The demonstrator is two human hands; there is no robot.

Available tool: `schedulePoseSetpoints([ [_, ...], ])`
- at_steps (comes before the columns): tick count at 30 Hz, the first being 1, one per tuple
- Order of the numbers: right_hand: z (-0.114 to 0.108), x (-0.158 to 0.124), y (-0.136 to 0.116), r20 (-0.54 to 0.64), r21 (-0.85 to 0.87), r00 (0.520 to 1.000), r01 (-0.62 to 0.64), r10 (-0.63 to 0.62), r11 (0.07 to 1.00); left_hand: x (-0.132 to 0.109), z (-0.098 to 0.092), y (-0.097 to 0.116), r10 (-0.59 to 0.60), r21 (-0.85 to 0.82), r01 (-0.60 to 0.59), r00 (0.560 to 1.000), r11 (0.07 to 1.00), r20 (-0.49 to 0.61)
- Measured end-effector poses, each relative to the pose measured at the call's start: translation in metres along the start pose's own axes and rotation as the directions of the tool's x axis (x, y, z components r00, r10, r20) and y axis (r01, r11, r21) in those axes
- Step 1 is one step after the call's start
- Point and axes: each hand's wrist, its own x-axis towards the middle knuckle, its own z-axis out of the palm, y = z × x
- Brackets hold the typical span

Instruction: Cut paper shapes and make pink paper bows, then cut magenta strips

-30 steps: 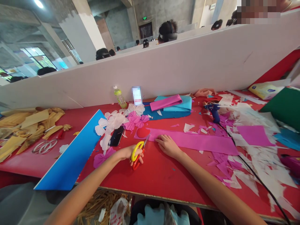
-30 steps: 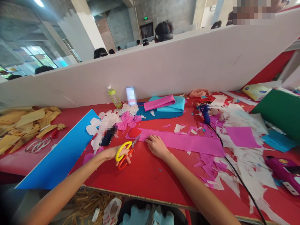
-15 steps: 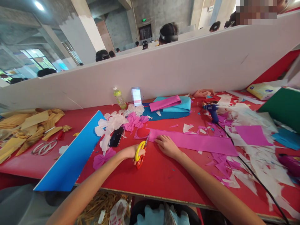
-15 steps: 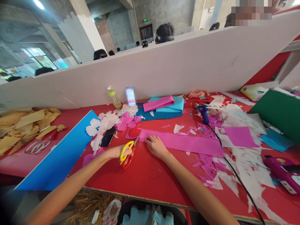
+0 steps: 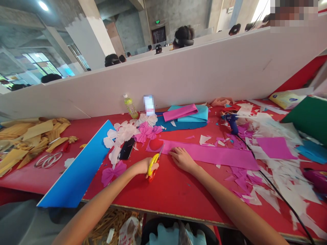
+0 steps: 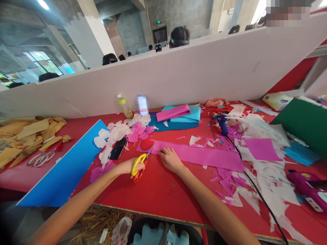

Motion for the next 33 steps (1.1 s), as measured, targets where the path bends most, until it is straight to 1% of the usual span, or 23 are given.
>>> schedulePoseSetpoints([
  [4,-0.001,0.0,0.0,-0.002,-0.002,1.0,0.004,-0.004,1.0,-0.003,-0.001,0.003,0.004,0.039,-0.003,0.999,0.999,-0.032],
  [7,-0.001,0.0,0.0,-0.006,0.0,1.0,0.001,-0.001,1.0,-0.004,0.001,0.003,0.016,0.059,-0.013,0.999,0.998,-0.036],
  [13,0.0,0.0,0.0,-0.01,0.024,1.0,-0.005,0.005,1.0,0.003,0.004,-0.009,0.091,0.043,-0.088,0.994,0.995,-0.058],
  [15,0.0,0.0,0.0,-0.01,0.033,1.0,-0.007,0.007,0.999,0.005,0.004,-0.01,0.09,0.022,-0.088,0.994,0.996,-0.057],
  [17,0.001,0.0,0.0,-0.005,0.037,1.0,-0.009,0.009,0.999,0.005,0.003,-0.009,0.066,-0.008,-0.066,0.997,0.998,-0.029],
  [22,0.001,0.0,0.0,0.001,0.028,1.0,-0.012,0.012,1.0,0.001,-0.002,0.002,0.011,-0.059,-0.005,0.995,0.998,0.099],
  [28,-0.001,0.0,0.0,0.011,0.023,1.0,-0.007,0.007,1.0,0.0,-0.01,0.01,-0.043,-0.046,0.051,0.985,0.998,0.165],
  [33,-0.002,0.0,-0.001,0.014,0.014,1.0,-0.008,0.008,1.0,0.005,-0.012,0.012,-0.088,-0.022,0.093,0.981,0.995,0.172],
])
